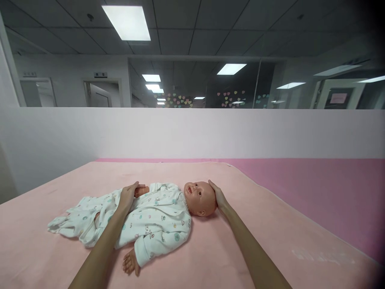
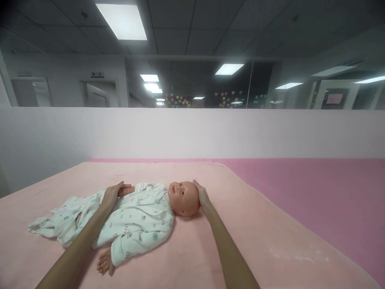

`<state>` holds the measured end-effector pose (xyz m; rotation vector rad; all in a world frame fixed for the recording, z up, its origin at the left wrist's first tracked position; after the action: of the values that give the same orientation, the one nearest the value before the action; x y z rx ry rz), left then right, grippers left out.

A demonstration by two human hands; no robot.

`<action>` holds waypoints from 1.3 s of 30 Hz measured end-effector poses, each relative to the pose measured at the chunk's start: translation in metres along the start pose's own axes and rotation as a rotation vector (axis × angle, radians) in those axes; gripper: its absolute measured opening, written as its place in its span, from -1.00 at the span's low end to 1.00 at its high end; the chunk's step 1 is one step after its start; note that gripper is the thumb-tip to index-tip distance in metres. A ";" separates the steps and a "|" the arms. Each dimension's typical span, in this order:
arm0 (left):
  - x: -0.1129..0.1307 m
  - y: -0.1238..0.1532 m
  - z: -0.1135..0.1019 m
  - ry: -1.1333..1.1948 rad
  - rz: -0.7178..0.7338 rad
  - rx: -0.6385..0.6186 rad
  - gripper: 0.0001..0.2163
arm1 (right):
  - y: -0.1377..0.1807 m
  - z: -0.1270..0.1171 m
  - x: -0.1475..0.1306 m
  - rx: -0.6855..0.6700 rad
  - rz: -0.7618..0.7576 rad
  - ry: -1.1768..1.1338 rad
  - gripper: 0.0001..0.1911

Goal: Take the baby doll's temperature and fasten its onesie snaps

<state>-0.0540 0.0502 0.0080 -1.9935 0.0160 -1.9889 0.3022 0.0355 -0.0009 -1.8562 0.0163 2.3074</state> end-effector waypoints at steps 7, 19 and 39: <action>-0.004 -0.003 -0.001 -0.017 0.019 -0.004 -0.63 | -0.003 -0.003 -0.001 0.098 -0.042 -0.039 -0.65; -0.009 -0.006 -0.001 -0.042 0.025 -0.024 -0.58 | 0.002 0.005 -0.004 -0.019 -0.057 -0.014 -0.56; 0.039 0.047 0.050 -0.678 0.569 -0.445 -0.66 | 0.050 0.018 -0.046 0.471 -0.912 0.604 -0.72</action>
<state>0.0064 0.0074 0.0365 -2.4635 0.8214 -0.9588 0.2872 -0.0179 0.0427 -1.7078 -0.1568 1.0084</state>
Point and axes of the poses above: each hand's wrist, its own y-axis away from the middle knuckle, its own z-axis out of the palm, x = y × z, the point moved 4 cm from there along -y, towards the middle knuckle
